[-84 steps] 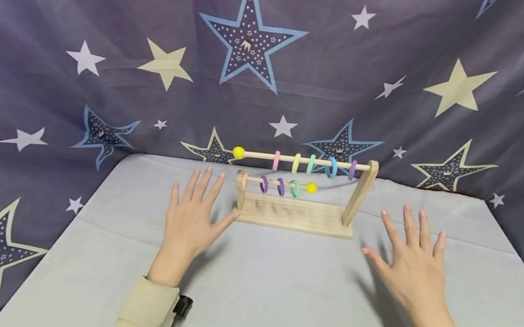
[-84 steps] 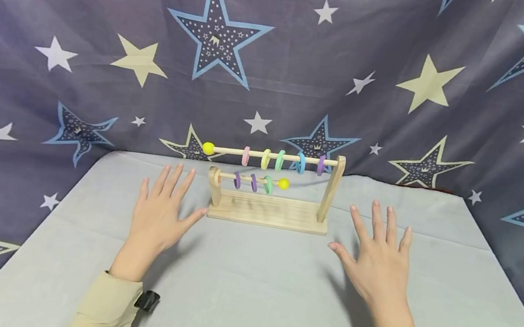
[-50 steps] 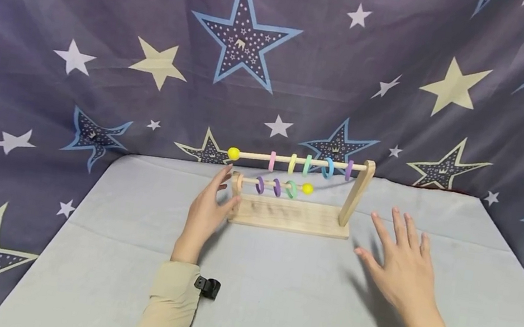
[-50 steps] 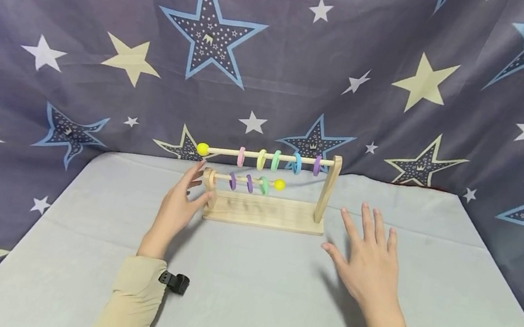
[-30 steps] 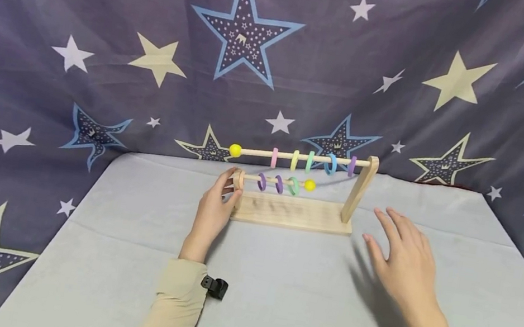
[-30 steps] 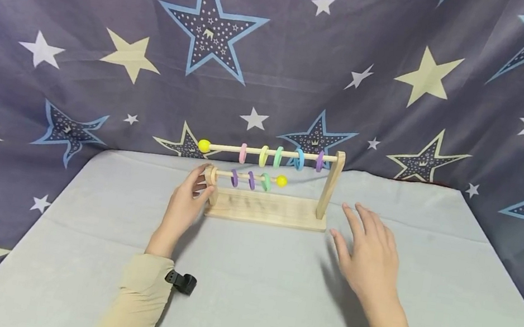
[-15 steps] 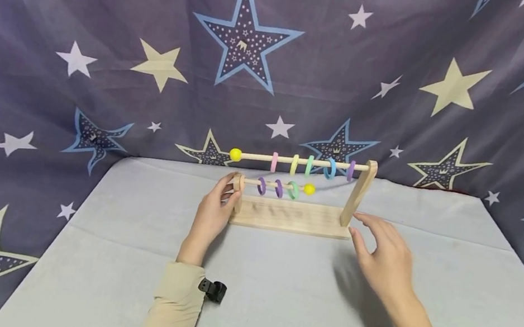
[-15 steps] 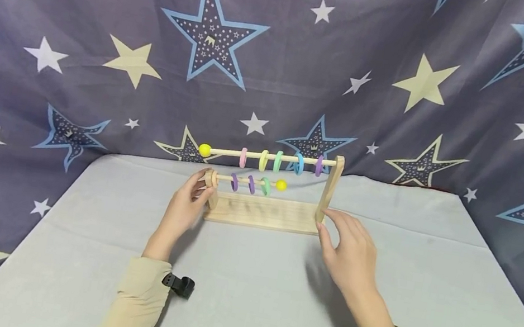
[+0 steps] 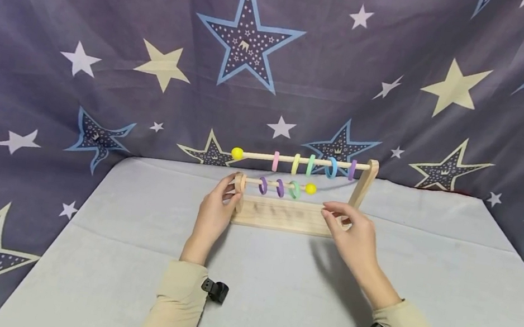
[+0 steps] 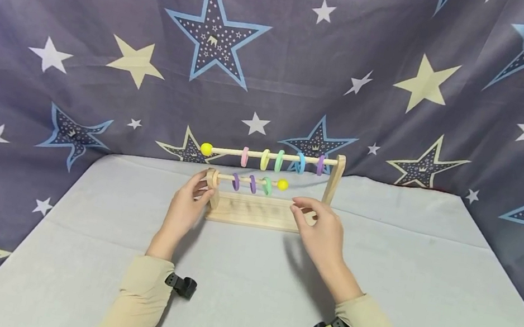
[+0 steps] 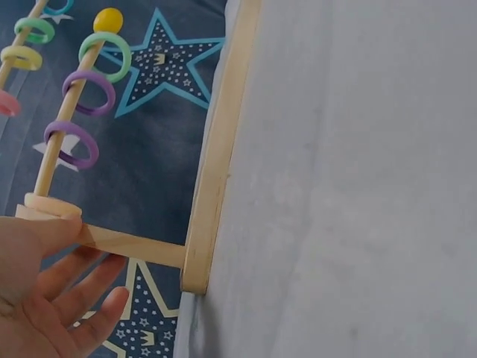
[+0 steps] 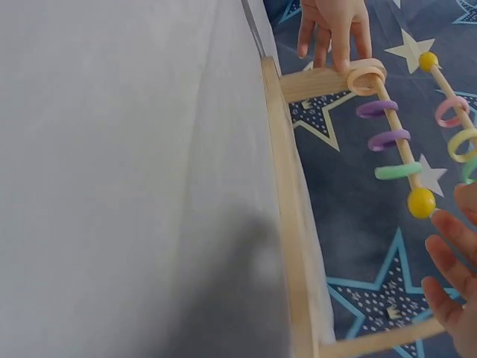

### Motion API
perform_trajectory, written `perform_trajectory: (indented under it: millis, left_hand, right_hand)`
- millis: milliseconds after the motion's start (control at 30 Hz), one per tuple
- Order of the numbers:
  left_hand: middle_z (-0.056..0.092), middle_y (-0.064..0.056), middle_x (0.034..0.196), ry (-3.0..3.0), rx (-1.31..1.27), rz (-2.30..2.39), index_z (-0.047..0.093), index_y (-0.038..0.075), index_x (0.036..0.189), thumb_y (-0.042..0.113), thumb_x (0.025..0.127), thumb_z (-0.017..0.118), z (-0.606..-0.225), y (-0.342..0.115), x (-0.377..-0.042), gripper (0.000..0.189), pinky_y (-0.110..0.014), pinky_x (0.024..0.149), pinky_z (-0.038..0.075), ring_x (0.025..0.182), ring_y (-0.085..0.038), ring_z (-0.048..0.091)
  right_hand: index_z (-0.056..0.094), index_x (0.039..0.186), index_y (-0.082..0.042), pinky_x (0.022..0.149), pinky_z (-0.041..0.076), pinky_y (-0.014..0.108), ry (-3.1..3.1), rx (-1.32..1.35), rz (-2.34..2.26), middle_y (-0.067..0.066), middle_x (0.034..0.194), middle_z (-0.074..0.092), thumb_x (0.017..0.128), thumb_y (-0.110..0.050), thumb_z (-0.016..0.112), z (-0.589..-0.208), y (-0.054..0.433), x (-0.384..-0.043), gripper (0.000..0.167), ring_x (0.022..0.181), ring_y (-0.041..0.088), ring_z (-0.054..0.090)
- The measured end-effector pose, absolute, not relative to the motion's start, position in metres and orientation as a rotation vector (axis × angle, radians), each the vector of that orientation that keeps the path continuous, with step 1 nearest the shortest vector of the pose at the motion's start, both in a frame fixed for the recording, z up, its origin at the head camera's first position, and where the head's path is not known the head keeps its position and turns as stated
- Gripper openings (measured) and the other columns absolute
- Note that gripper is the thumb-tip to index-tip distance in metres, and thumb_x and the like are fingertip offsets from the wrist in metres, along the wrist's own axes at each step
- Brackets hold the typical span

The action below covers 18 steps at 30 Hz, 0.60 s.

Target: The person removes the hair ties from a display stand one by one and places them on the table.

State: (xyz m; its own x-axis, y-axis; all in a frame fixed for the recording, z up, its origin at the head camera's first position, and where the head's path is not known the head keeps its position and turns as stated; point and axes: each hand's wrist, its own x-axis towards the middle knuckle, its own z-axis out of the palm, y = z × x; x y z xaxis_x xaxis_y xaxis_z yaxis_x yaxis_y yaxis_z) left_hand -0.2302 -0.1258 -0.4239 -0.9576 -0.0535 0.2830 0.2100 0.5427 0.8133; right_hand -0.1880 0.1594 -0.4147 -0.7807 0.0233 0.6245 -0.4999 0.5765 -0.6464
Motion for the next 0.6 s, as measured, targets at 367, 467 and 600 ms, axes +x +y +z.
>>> perform_trajectory:
  millis: [367,467,600]
  left_hand:
    - [0.065,-0.016,0.127,-2.529,-0.108,-1.340,0.050,0.011,0.144,0.012,0.097,0.064,-0.424,-0.125,-0.231,0.049,-0.046,0.090,0.053,0.106,-0.031,0.067]
    - [0.065,-0.015,0.128,-2.548,-0.103,-1.321,0.050,0.012,0.145,0.014,0.097,0.064,-0.423,-0.125,-0.231,0.049,-0.047,0.090,0.052,0.106,-0.031,0.067]
    - [0.064,-0.015,0.128,-2.561,-0.096,-1.322,0.050,0.012,0.145,0.017,0.099,0.063,-0.422,-0.125,-0.231,0.048,-0.047,0.093,0.051,0.107,-0.030,0.067]
  right_hand:
    - [0.076,0.103,-0.002,0.070,0.051,0.021,-2.225,0.205,1.479,0.010,0.097,0.075,0.090,-0.012,0.074,-0.419,0.131,-0.206,0.016,0.077,0.019,0.065]
    - [0.076,0.104,-0.003,0.069,0.051,0.022,-2.237,0.186,1.494,0.010,0.100,0.074,0.091,-0.013,0.074,-0.423,0.125,-0.209,0.017,0.078,0.020,0.065]
    - [0.076,0.106,-0.003,0.071,0.051,0.023,-2.252,0.160,1.482,0.010,0.103,0.074,0.091,-0.014,0.074,-0.428,0.118,-0.211,0.019,0.082,0.021,0.066]
